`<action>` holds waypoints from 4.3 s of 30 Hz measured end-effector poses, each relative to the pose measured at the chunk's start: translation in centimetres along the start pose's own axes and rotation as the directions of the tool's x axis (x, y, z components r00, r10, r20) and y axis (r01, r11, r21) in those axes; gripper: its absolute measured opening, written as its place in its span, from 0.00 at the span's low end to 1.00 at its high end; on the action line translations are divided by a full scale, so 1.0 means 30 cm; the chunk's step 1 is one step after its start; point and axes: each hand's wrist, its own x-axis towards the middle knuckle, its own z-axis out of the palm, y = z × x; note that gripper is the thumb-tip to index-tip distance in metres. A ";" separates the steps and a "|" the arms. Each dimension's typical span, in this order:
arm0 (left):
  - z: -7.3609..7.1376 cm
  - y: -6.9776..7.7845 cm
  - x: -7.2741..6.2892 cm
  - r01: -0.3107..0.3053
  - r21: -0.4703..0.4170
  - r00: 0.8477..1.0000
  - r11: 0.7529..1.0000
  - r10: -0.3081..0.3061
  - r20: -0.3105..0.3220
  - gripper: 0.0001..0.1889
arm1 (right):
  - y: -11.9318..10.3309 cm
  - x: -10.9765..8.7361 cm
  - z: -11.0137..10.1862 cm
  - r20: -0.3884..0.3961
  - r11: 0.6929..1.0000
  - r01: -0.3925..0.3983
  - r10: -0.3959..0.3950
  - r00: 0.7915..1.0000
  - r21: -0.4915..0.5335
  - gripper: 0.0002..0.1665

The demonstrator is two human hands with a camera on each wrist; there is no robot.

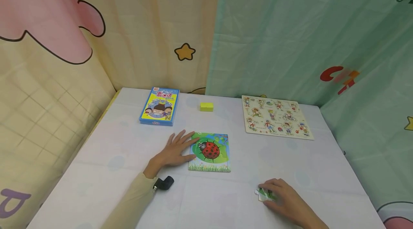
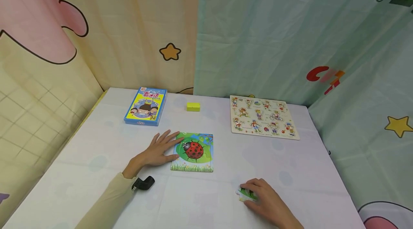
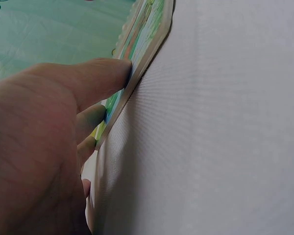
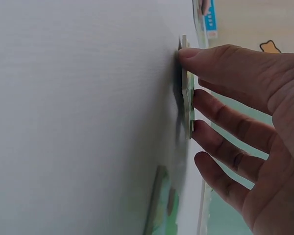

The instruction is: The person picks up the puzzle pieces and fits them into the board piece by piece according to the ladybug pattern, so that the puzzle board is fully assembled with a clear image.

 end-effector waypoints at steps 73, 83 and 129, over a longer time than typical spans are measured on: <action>-0.007 0.010 -0.001 0.009 0.029 1.000 1.000 -0.009 0.002 0.35 | -0.325 0.550 0.102 0.131 0.913 0.407 -0.401 0.907 -0.023 0.13; -0.006 0.008 -0.003 -0.002 0.025 1.000 1.000 0.002 -0.007 0.35 | -0.324 0.540 0.103 0.151 0.928 0.372 -0.367 0.918 -0.009 0.14; 0.008 0.001 0.002 -0.006 0.016 1.000 1.000 0.006 -0.002 0.34 | 0.127 -0.129 -0.024 0.106 0.956 -0.275 0.264 0.959 0.105 0.36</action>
